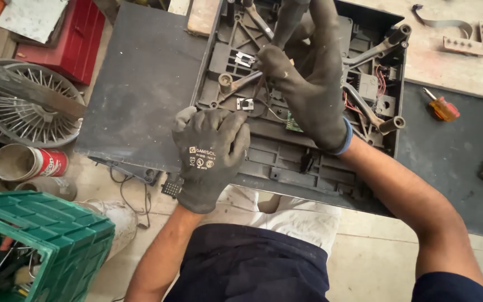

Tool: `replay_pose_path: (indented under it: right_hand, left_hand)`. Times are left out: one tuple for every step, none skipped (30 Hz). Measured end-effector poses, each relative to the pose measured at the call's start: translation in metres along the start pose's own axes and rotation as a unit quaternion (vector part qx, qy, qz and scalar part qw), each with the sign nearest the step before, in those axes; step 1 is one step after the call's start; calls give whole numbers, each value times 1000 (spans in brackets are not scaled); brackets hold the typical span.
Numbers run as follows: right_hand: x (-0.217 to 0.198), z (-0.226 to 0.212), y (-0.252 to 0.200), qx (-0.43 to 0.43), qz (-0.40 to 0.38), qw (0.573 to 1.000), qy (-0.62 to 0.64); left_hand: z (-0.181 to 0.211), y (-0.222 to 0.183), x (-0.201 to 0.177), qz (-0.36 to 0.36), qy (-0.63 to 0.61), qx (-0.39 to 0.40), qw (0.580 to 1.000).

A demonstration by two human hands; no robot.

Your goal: Using a screwdriver and hands to disassemble the internal components and plastic housing of an electronic device.

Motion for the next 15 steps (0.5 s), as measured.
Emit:
replay_pose_path:
  right_hand:
    - [1,-1,-1,0,0,1000,0]
    - [2,-2,-2,13,7,1000,-23]
    - [4,-3,-4,28,14,998,-45]
    - [4,-3,-3,28,15,999,-45]
    - [3,-4,-3,20,9,999,-36]
    - [3,-4,-3,12,2,1000,-28]
    - [3,-3,-4,12,2,1000,-28]
    - [3,-2,-5,18,8,999,-28]
    - [3,-1,-6,24,13,999,-27]
    - [2,3,-7,23,12,999,-27]
    - [1,8,-9,13,11,1000,-25]
    - [0,12,-11,3,9,1000,-23]
    - [0,7,-10,4,9,1000,-23]
    - [1,3,-8,14,3,999,-34]
    - [2,-2,-6,25,-4,999,-44]
  left_hand:
    - [1,0,0,0,0,0,1000]
    - [2,0,0,8,8,0,1000]
    - [3,0,0,15,16,-1,1000]
    - [2,-1,0,15,17,-1,1000]
    - [2,-1,0,17,23,0,1000]
    - [3,-1,1,19,29,1,999]
    - [2,-1,1,20,29,1,999]
    - [2,0,1,11,21,0,1000]
    - [1,0,1,2,13,-2,1000]
    - [0,-1,1,3,14,-3,1000]
    - [0,-1,2,9,21,2,1000]
    - [0,-2,2,15,29,6,999]
    - [0,-2,2,14,28,6,999]
    - [0,-2,3,10,25,2,1000]
    - [0,-2,3,4,22,-1,1000]
Point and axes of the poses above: each hand's wrist, its own y-axis towards the middle knuckle, its own x-axis out of the palm, z = x × y, the point moved 1 cm from there along y, towards the middle knuckle, and after that the axes turned 1 degree about y, right-handed, at the moved point
